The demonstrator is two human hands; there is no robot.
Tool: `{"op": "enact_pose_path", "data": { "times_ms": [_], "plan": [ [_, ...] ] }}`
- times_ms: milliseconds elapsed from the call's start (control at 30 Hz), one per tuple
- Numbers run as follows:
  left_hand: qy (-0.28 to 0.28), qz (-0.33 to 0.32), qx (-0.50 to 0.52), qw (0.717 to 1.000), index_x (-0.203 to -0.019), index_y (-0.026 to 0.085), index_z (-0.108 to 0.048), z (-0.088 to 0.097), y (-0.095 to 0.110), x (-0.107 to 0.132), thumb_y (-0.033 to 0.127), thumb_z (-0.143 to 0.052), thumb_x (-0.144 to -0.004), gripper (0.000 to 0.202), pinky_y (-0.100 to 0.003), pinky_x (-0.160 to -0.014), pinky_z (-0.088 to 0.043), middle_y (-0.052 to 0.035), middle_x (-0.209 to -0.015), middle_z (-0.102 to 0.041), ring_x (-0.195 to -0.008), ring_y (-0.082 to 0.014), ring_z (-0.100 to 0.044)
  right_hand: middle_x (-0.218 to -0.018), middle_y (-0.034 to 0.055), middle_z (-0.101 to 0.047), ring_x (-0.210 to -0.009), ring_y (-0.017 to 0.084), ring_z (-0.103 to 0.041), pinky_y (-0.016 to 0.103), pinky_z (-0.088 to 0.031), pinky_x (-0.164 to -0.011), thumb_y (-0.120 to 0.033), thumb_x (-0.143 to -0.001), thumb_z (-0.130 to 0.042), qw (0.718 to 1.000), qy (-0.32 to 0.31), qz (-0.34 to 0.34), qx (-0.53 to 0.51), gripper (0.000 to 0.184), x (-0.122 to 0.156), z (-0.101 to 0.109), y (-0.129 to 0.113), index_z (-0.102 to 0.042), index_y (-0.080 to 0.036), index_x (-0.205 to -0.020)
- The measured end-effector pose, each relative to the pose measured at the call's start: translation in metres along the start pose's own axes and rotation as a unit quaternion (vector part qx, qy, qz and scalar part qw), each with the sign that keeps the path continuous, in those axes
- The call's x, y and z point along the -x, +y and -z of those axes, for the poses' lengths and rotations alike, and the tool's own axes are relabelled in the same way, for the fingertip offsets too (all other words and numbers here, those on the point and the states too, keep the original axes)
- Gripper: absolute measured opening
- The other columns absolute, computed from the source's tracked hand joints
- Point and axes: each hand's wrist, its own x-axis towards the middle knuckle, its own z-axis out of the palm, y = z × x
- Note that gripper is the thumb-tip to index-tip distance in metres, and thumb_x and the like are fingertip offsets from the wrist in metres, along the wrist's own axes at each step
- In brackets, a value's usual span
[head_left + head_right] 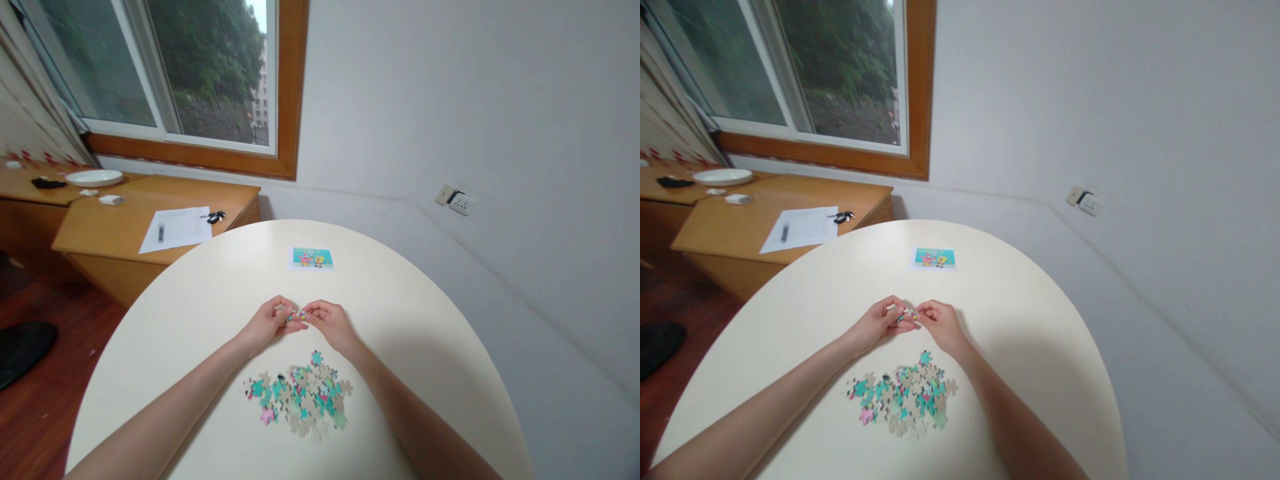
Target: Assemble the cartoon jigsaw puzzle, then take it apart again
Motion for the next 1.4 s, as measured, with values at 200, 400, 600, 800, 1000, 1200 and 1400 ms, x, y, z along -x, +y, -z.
{"op": "enact_pose_path", "data": {
  "times_ms": [200, 400, 600, 800, 1000, 1200, 1400],
  "plan": [
    [-0.004, 0.001, 0.004, 1.000, -0.076, 0.015, -0.047, -0.0011, -0.0003, 0.0006, 0.029, -0.065, -0.080, 0.023, -0.028, -0.072, -0.053, -0.0065, -0.071, -0.070, -0.070, -0.0175, -0.070, -0.066, -0.0008, -0.066, -0.062, 0.012, -0.058, 0.025, -0.045, -0.060, -0.031, -0.061, -0.073, 1.000, 0.001, 0.005, -0.014, 0.020, -0.0009, 0.0015, 0.0002, -0.065, -0.018, -0.073],
    [-0.001, 0.004, 0.002, 1.000, -0.078, 0.012, -0.052, 0.0018, -0.0020, -0.0024, 0.026, -0.061, -0.083, 0.017, -0.030, -0.072, -0.054, -0.0093, -0.075, -0.070, -0.068, -0.0168, -0.069, -0.067, -0.0002, -0.066, -0.064, 0.013, -0.060, 0.027, -0.046, -0.064, -0.031, -0.060, -0.073, 1.000, 0.008, 0.005, -0.019, 0.019, -0.0017, 0.0021, -0.0003, -0.064, -0.018, -0.072],
    [-0.005, 0.023, 0.028, 0.999, -0.083, 0.008, -0.061, 0.0032, -0.0002, -0.0033, 0.020, -0.061, -0.083, 0.012, -0.028, -0.074, -0.054, -0.0108, -0.081, -0.069, -0.069, -0.0143, -0.067, -0.068, -0.0014, -0.064, -0.066, 0.012, -0.058, 0.027, -0.046, -0.068, -0.029, -0.064, -0.070, 1.000, -0.003, 0.015, -0.005, 0.015, -0.0011, 0.0044, -0.0006, -0.062, -0.018, -0.072],
    [-0.005, 0.028, 0.021, 0.999, -0.091, 0.009, -0.064, 0.0043, -0.0026, -0.0046, 0.014, -0.067, -0.077, 0.015, -0.027, -0.085, -0.050, -0.0093, -0.085, -0.070, -0.079, -0.0141, -0.067, -0.070, -0.0019, -0.063, -0.067, 0.012, -0.057, 0.027, -0.044, -0.068, -0.028, -0.066, -0.068, 0.999, -0.014, 0.028, 0.015, 0.014, -0.0028, 0.0060, 0.0020, -0.061, -0.019, -0.074],
    [-0.041, -0.007, 0.018, 0.999, -0.097, 0.012, -0.060, 0.0072, -0.0072, -0.0045, 0.020, -0.075, -0.068, 0.034, -0.032, -0.091, -0.046, -0.0063, -0.080, -0.071, -0.083, -0.0149, -0.066, -0.068, -0.0018, -0.063, -0.067, 0.012, -0.059, 0.028, -0.047, -0.070, -0.028, -0.065, -0.068, 0.999, -0.026, 0.019, 0.007, 0.014, -0.0022, 0.0039, 0.0010, -0.062, -0.019, -0.074],
    [-0.060, -0.020, -0.007, 0.998, -0.100, 0.015, -0.056, 0.0045, -0.0047, -0.0006, 0.024, -0.078, -0.064, 0.043, -0.034, -0.086, -0.047, -0.0053, -0.077, -0.071, -0.079, -0.0161, -0.067, -0.066, -0.0018, -0.064, -0.065, 0.012, -0.060, 0.029, -0.048, -0.069, -0.026, -0.064, -0.069, 0.999, -0.029, 0.014, -0.015, 0.014, -0.0005, 0.0022, -0.0010, -0.063, -0.019, -0.074],
    [-0.050, -0.021, -0.022, 0.998, -0.100, 0.015, -0.055, 0.0017, -0.0023, 0.0014, 0.028, -0.079, -0.063, 0.046, -0.034, -0.086, -0.048, -0.0042, -0.076, -0.071, -0.076, -0.0156, -0.067, -0.062, -0.0022, -0.063, -0.061, 0.011, -0.058, 0.028, -0.047, -0.066, -0.024, -0.062, -0.069, 1.000, -0.016, 0.010, 0.001, 0.011, -0.0017, -0.0004, 0.0009, -0.064, -0.018, -0.070]
  ]
}}
